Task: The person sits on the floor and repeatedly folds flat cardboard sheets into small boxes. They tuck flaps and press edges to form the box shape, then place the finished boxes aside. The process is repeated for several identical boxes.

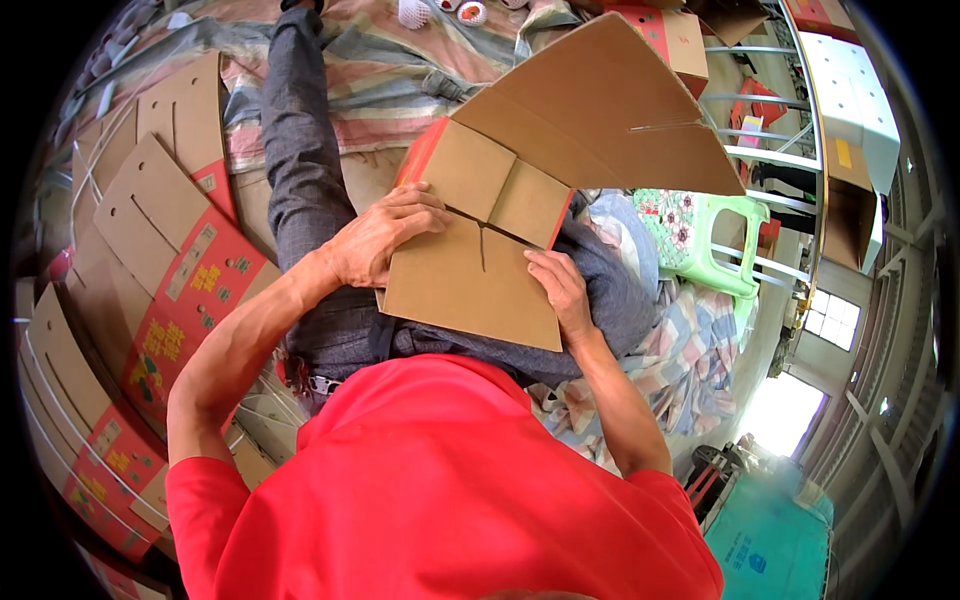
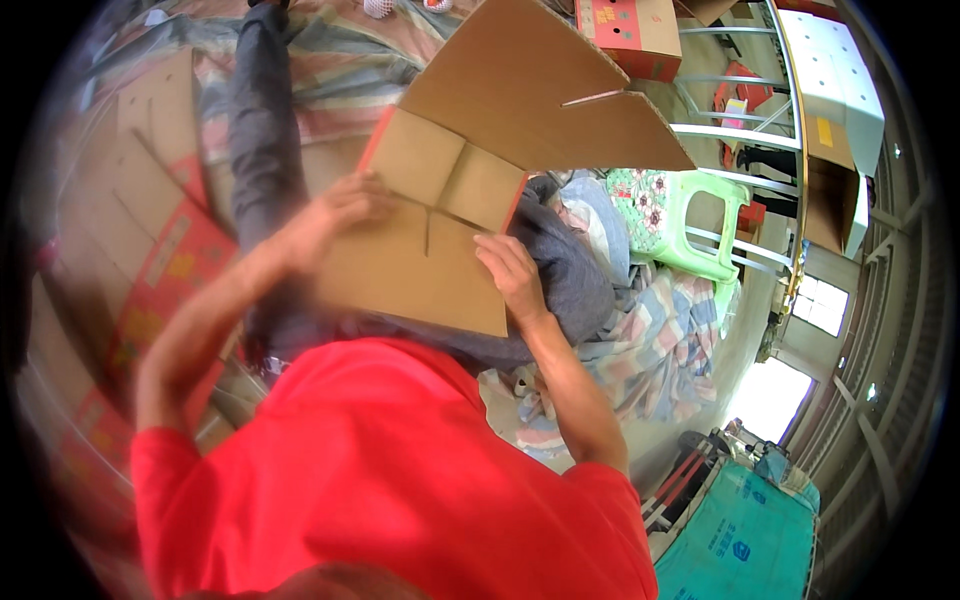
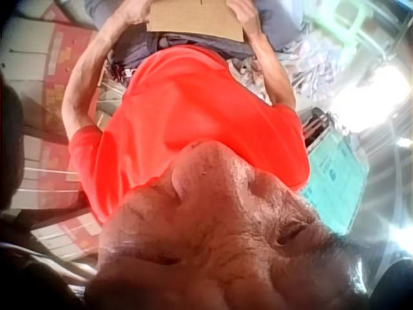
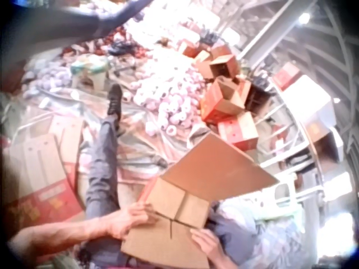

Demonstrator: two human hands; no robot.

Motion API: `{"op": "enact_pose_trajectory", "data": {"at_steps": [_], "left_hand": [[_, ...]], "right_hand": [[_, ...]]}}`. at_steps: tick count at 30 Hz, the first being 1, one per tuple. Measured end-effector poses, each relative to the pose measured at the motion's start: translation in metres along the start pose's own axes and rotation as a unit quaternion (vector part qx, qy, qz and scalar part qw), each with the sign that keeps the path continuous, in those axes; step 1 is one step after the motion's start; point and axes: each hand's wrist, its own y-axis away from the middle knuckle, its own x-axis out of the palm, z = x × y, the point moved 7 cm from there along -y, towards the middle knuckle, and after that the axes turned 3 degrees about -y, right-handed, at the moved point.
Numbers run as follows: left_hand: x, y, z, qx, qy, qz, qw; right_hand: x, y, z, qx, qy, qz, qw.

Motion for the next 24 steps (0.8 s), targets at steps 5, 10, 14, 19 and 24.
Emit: {"op": "enact_pose_trajectory", "data": {"at_steps": [5,10,14,19,24], "left_hand": [[0.0,-0.009,0.007,-0.035,0.017,-0.034,0.999],[0.002,-0.027,0.015,-0.031,-0.06,0.012,0.998],[0.002,-0.035,0.027,-0.018,-0.074,0.016,0.997],[0.004,-0.041,0.037,-0.017,-0.058,0.038,0.997],[0.0,-0.043,0.045,-0.092,-0.161,0.081,0.979]], "right_hand": [[0.001,-0.002,-0.007,0.036,-0.042,-0.002,0.998],[0.005,0.002,-0.02,0.068,-0.08,0.007,0.994],[0.007,-0.003,-0.025,0.061,-0.06,0.018,0.996],[0.013,-0.003,-0.036,0.059,-0.072,0.015,0.996],[0.017,-0.013,-0.04,0.053,-0.032,0.037,0.997]]}}
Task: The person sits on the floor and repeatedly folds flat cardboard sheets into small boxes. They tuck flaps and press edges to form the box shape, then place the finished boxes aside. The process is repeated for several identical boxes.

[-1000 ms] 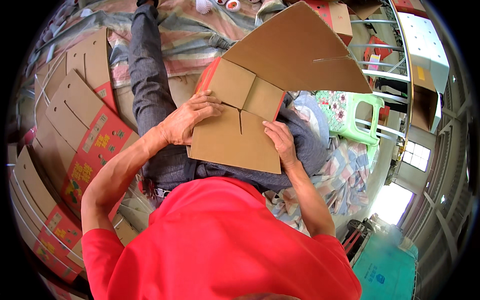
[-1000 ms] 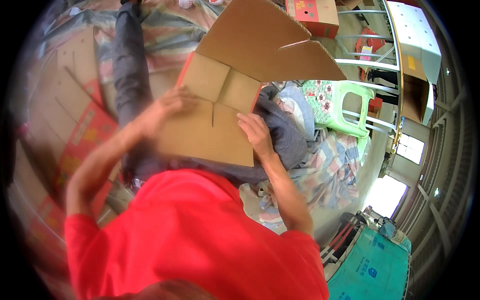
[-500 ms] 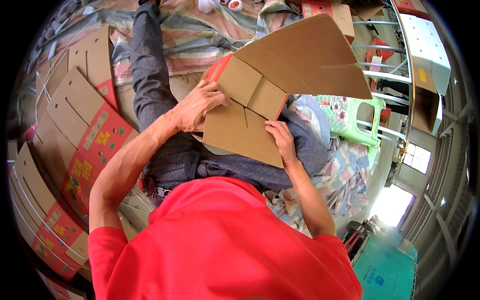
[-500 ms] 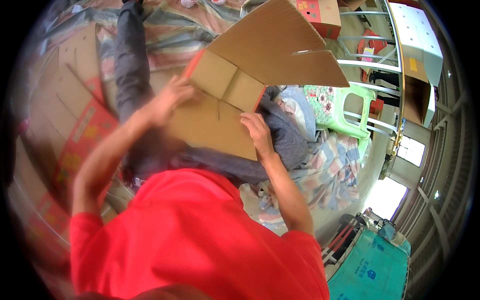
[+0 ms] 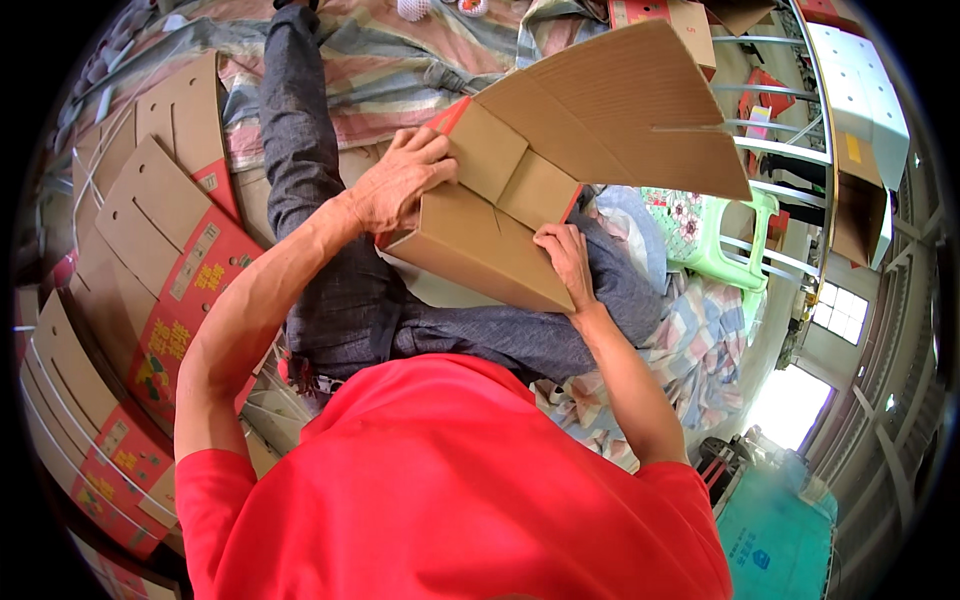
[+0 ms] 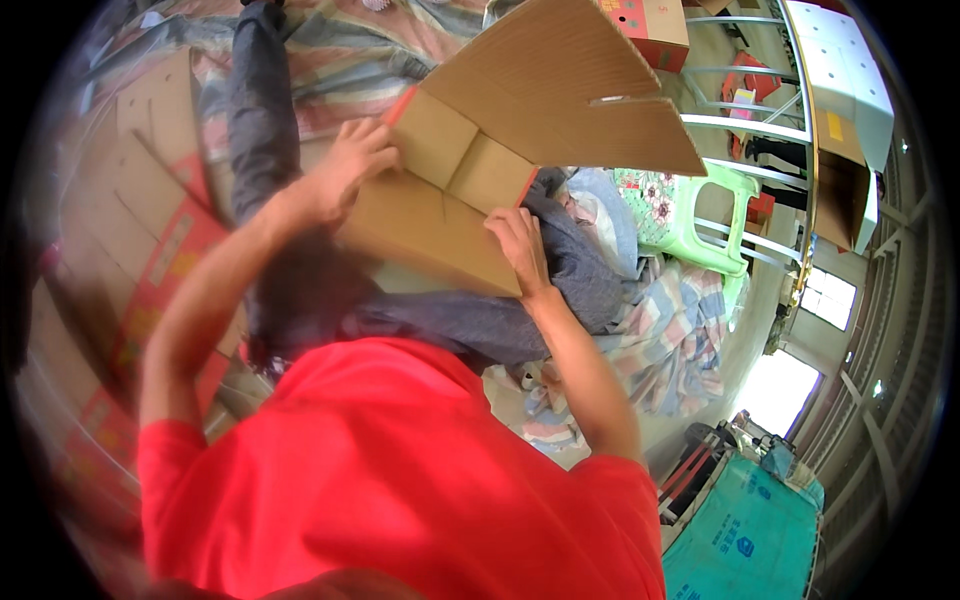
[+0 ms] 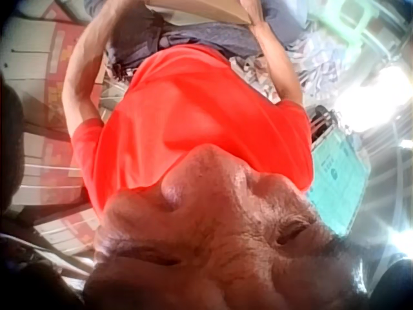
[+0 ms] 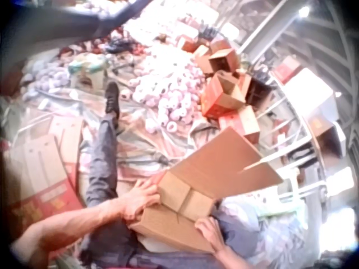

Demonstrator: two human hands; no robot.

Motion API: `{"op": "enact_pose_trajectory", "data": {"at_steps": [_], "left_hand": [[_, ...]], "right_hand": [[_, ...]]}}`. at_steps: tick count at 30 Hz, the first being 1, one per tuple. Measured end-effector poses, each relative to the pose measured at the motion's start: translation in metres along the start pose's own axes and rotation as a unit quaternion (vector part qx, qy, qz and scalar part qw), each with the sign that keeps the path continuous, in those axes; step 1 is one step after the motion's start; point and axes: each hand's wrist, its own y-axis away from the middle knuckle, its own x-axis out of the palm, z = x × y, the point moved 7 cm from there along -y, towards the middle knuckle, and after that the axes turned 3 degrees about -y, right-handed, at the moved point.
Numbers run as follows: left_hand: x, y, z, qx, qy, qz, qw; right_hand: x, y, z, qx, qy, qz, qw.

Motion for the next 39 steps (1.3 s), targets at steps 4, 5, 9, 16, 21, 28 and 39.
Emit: {"op": "enact_pose_trajectory", "data": {"at_steps": [4,5,9,16,21,28,39], "left_hand": [[-0.017,0.005,-0.001,-0.062,0.092,0.045,0.993],[-0.027,0.009,-0.007,-0.073,0.14,0.045,0.986],[-0.068,0.023,-0.059,0.017,0.328,0.007,0.945],[-0.04,0.005,-0.043,-0.065,0.043,-0.115,0.99],[-0.023,-0.001,-0.023,-0.075,0.058,-0.07,0.993],[0.01,-0.003,0.015,-0.176,0.098,-0.154,0.967],[0.055,-0.014,0.055,-0.28,0.234,-0.146,0.919]], "right_hand": [[0.01,0.003,-0.015,0.019,0.003,0.017,1.0],[0.011,0.005,-0.017,0.026,0.005,0.019,0.999],[0.013,0.005,-0.022,0.036,0.004,0.007,0.999],[0.008,-0.001,-0.032,0.137,-0.099,0.003,0.986],[-0.006,0.026,-0.056,0.275,-0.415,-0.122,0.858],[-0.008,0.005,-0.005,0.202,-0.165,-0.155,0.953],[0.075,0.027,-0.066,0.428,-0.525,-0.118,0.726]]}}
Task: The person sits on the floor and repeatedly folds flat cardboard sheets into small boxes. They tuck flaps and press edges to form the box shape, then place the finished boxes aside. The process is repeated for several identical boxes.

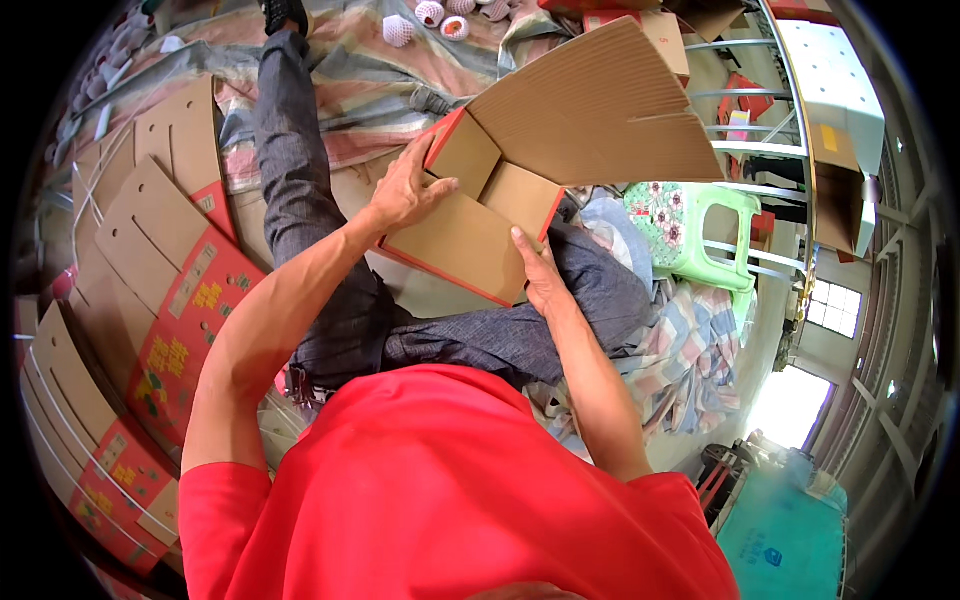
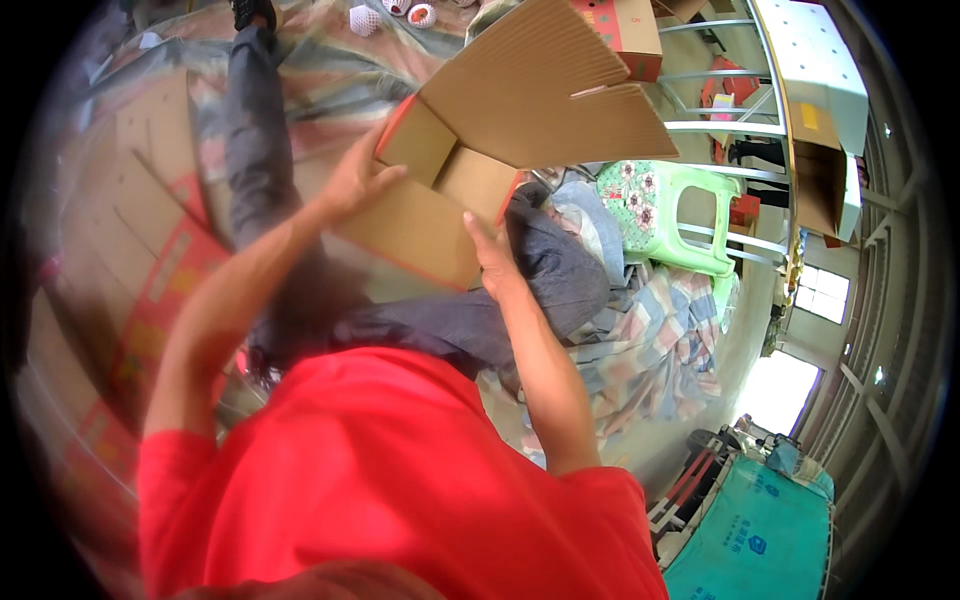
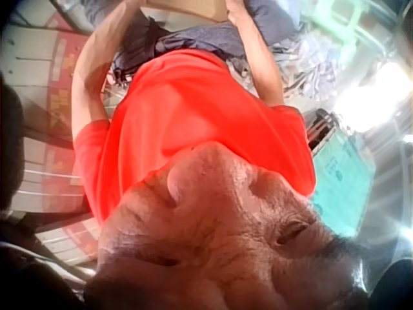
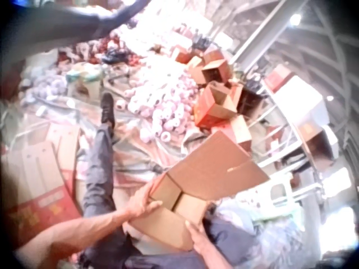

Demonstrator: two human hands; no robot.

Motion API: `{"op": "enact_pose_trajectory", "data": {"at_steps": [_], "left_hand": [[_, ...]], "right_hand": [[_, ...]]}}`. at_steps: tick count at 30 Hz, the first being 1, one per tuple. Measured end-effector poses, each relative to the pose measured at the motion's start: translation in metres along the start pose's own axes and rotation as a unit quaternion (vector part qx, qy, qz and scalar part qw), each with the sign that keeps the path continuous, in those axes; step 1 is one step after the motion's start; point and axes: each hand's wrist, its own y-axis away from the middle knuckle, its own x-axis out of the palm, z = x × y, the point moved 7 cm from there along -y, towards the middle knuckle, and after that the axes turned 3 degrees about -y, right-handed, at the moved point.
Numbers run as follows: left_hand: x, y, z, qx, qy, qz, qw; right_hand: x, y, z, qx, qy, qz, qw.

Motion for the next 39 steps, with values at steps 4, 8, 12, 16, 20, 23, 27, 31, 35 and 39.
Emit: {"op": "enact_pose_trajectory", "data": {"at_steps": [4,8,12,16,20,23,27,31,35,39], "left_hand": [[-0.003,0.02,0.004,0.006,0.097,-0.001,0.995],[-0.008,0.037,0.031,-0.028,0.07,-0.06,0.995],[-0.015,0.029,0.01,-0.102,-0.084,-0.058,0.99],[-0.051,0.005,-0.079,0.084,0.02,-0.19,0.978],[-0.069,-0.028,-0.158,-0.053,0.4,0.047,0.914],[-0.069,-0.061,-0.168,-0.1,0.475,0.169,0.858],[-0.048,-0.032,-0.149,-0.223,0.483,0.169,0.83],[-0.047,0.025,-0.148,-0.173,0.468,0.122,0.858],[-0.041,0.08,-0.143,-0.219,0.539,0.04,0.812],[-0.018,0.095,-0.13,-0.278,0.597,0.213,0.722]], "right_hand": [[0.006,0.011,-0.002,0.018,0.001,-0.017,1.0],[0.023,0.02,0.004,-0.026,0.03,-0.011,0.999],[0.021,0.004,0.005,-0.04,-0.007,0.004,0.999],[0.023,0.001,0.007,-0.092,0.061,-0.02,0.994],[0.027,0.004,0.007,-0.06,0.006,-0.009,0.998],[0.025,0.0,0.007,-0.078,0.021,-0.011,0.997],[0.03,0.005,0.011,-0.08,0.012,-0.01,0.997],[0.02,0.008,0.003,-0.121,0.041,-0.038,0.991],[-0.001,-0.012,-0.017,-0.129,0.118,-0.031,0.984],[0.008,-0.017,-0.007,-0.113,0.138,-0.009,0.984]]}}
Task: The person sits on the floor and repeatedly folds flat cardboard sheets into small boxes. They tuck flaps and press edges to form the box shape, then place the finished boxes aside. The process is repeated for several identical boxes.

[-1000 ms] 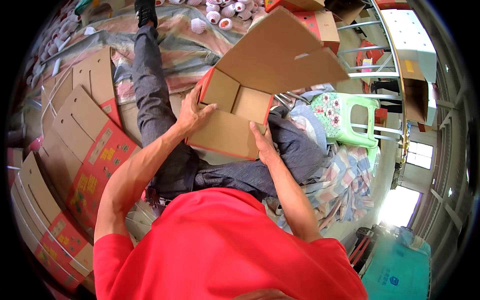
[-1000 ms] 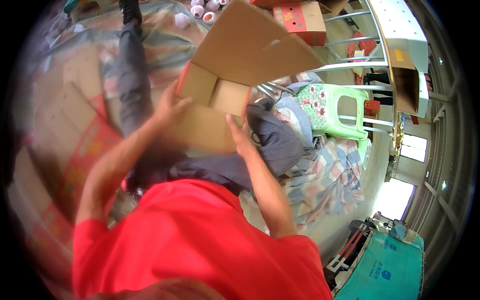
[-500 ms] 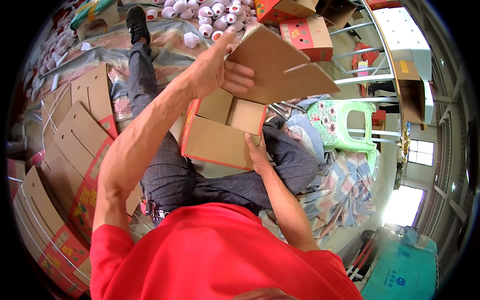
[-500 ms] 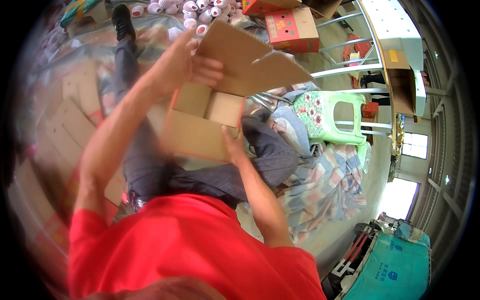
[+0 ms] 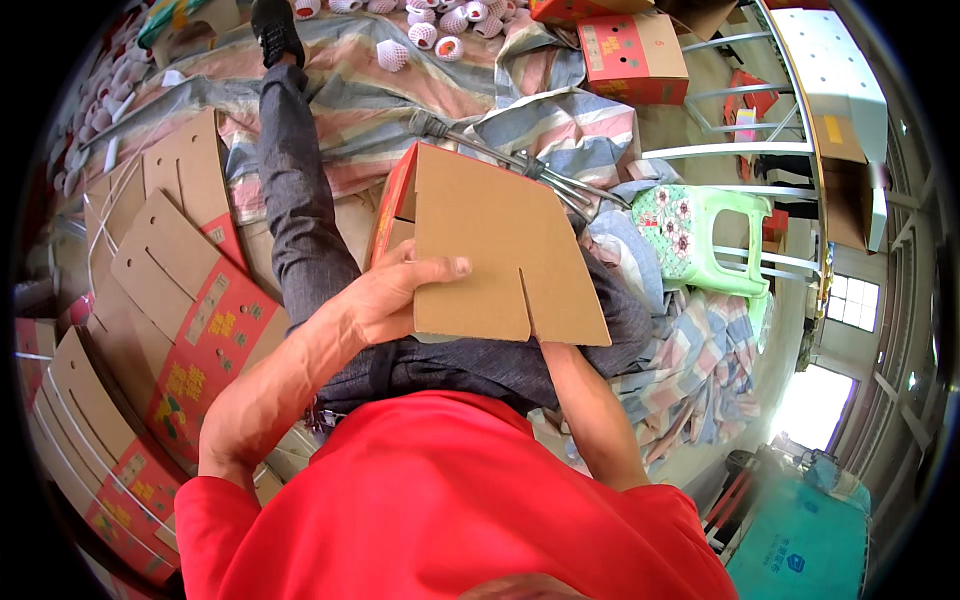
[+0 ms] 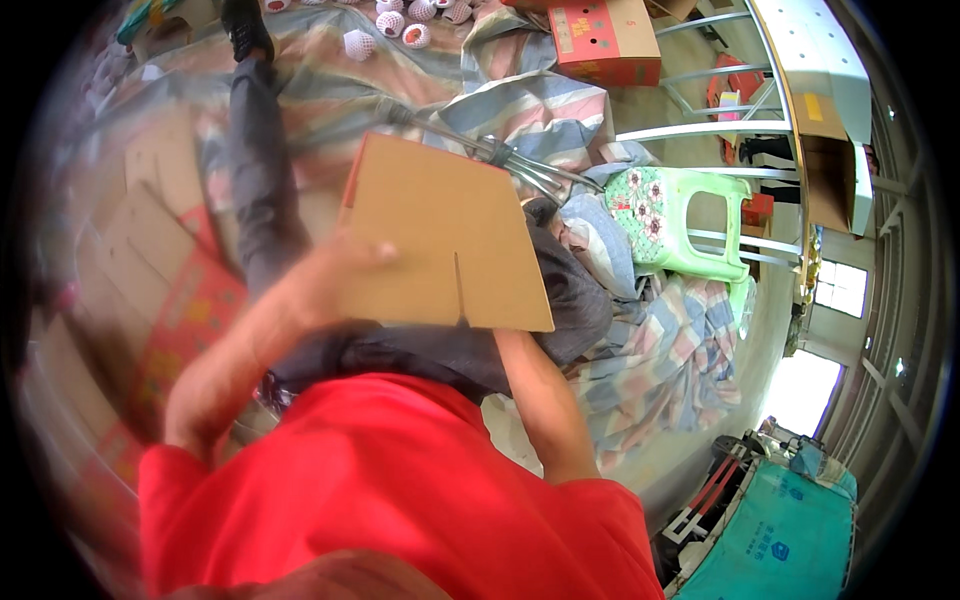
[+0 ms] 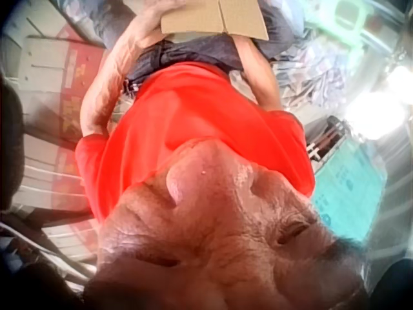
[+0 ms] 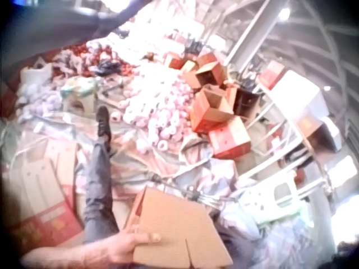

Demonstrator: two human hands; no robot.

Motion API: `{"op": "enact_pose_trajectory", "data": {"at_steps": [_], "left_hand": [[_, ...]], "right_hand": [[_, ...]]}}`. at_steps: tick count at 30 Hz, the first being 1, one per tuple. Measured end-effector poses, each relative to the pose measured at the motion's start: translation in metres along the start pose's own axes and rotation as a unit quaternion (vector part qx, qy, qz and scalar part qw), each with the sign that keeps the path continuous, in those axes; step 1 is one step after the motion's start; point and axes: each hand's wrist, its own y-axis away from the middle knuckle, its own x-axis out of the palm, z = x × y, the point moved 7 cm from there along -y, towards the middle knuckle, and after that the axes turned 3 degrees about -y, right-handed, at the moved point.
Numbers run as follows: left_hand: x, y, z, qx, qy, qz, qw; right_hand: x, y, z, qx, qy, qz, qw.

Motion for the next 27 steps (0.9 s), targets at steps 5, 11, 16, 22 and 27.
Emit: {"op": "enact_pose_trajectory", "data": {"at_steps": [5,11,16,22,27], "left_hand": [[-0.005,-0.01,-0.016,0.017,-0.051,0.03,0.998],[-0.016,-0.062,-0.067,0.074,-0.202,0.039,0.976],[-0.041,-0.083,-0.092,0.206,-0.349,0.029,0.914],[-0.053,-0.102,-0.096,0.305,-0.435,-0.02,0.847],[-0.061,-0.107,-0.1,0.342,-0.51,-0.054,0.788]], "right_hand": [[0.001,-0.002,0.003,-0.002,0.019,0.017,1.0],[0.001,0.001,-0.003,0.023,0.015,0.011,1.0],[0.005,0.002,0.015,0.031,-0.015,0.029,0.999],[0.006,-0.002,0.023,0.0,-0.002,0.016,1.0],[0.009,0.001,0.035,-0.031,-0.023,-0.012,0.999]]}}
